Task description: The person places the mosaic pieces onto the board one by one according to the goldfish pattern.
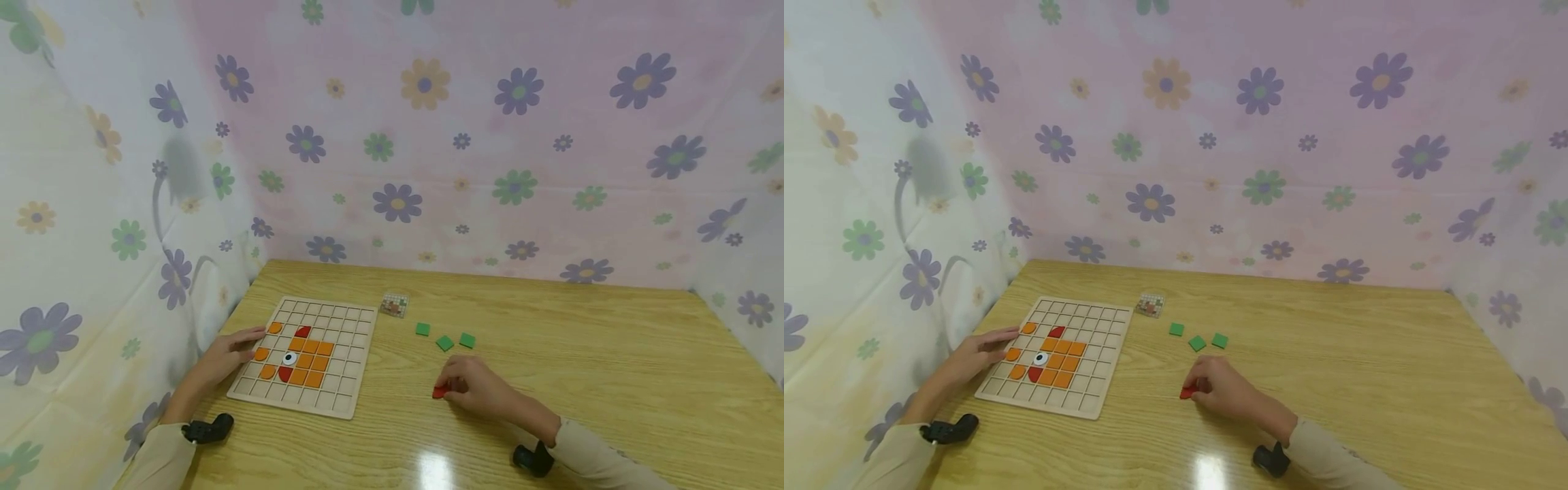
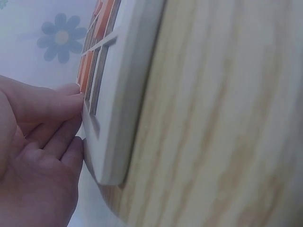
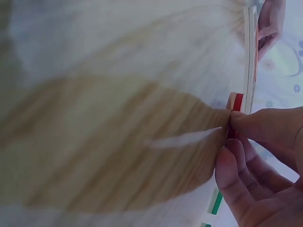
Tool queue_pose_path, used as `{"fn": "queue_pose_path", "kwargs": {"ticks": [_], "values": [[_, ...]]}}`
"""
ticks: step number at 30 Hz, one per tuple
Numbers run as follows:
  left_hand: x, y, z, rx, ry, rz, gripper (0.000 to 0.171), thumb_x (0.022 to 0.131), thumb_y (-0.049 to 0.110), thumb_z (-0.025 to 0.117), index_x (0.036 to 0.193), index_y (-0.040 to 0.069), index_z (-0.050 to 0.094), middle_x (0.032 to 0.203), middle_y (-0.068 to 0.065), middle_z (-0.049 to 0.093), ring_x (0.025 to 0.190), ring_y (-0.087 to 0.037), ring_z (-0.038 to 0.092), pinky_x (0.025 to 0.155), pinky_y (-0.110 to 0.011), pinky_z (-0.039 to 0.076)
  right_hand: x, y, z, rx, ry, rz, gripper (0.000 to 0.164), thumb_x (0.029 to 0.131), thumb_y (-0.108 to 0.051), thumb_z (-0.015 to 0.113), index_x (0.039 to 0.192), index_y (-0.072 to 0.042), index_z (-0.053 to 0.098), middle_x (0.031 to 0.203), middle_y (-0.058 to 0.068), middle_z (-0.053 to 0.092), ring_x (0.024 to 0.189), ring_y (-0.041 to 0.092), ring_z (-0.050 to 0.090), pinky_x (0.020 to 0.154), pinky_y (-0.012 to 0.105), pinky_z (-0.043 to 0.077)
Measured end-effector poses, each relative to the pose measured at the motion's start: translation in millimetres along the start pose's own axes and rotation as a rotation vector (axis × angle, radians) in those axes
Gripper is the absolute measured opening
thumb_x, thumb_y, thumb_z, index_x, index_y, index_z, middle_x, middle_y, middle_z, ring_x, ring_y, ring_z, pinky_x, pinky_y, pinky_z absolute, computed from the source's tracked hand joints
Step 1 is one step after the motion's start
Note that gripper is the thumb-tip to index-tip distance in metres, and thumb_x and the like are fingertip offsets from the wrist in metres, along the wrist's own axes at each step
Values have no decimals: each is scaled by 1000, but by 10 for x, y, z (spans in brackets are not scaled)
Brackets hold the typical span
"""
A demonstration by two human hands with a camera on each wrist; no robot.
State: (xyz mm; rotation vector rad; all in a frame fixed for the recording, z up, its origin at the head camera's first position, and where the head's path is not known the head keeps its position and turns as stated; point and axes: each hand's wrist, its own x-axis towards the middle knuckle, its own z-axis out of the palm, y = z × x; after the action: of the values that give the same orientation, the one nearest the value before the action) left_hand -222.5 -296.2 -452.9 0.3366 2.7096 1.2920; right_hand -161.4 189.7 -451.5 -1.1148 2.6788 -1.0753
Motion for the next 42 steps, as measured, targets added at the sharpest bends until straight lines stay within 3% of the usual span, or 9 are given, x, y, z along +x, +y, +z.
{"fn": "queue_pose_path", "kwargs": {"ticks": [6,11,15,19,22,28,34,42], "values": [[-1,10,-3,-10,0,1,44,90,5,59,134,0,53,143,-16,43,136,-40,26,103,-51,30,34,-42,26,-22,-37,45,20,82,-5,72,101,-11,72,89,-6,58,66,4,47,56,19,43],[-2,-4,-3,-6,0,-9,44,90,6,59,134,0,53,143,-15,43,136,-39,27,102,-37,33,94,-76,69,-23,-53,-2,20,82,-6,72,102,-11,71,97,-3,59,74,6,51,62,19,46],[4,-20,3,3,1,-4,44,91,5,58,134,0,52,144,-16,42,137,-40,26,104,-44,32,144,-103,88,-9,-62,-20,14,83,-4,71,94,-11,72,95,-2,61,77,6,54,62,20,47],[5,-14,6,1,3,-7,44,91,4,57,134,0,52,144,-16,42,137,-40,25,104,-54,27,178,-124,89,6,-72,-2,12,82,-1,71,90,-10,72,89,-2,61,69,5,52,57,19,46],[-1,5,1,-8,5,-8,44,90,4,57,134,0,52,144,-16,42,137,-40,25,104,-53,27,208,-134,88,-6,-78,-13,12,82,-1,70,89,-10,72,83,-3,59,65,5,51,54,18,45],[-21,26,-12,-7,-3,2,44,91,5,57,134,0,53,144,-16,42,137,-40,26,102,-39,34,307,-185,110,-16,-109,-53,11,82,-2,69,89,-11,71,83,-4,59,64,4,48,55,17,44],[-39,8,-22,8,1,11,44,91,4,56,134,-1,52,144,-17,41,136,-42,26,102,-52,32,502,-268,184,43,-126,-66,13,84,-1,66,93,-10,71,92,0,61,68,3,53,58,17,47],[-15,5,-1,2,17,21,42,90,2,57,132,-2,54,142,-17,44,136,-41,27,104,-54,27,760,-351,332,58,-138,-115,16,85,-1,64,96,-11,71,96,-2,61,70,4,53,59,17,46]]}}
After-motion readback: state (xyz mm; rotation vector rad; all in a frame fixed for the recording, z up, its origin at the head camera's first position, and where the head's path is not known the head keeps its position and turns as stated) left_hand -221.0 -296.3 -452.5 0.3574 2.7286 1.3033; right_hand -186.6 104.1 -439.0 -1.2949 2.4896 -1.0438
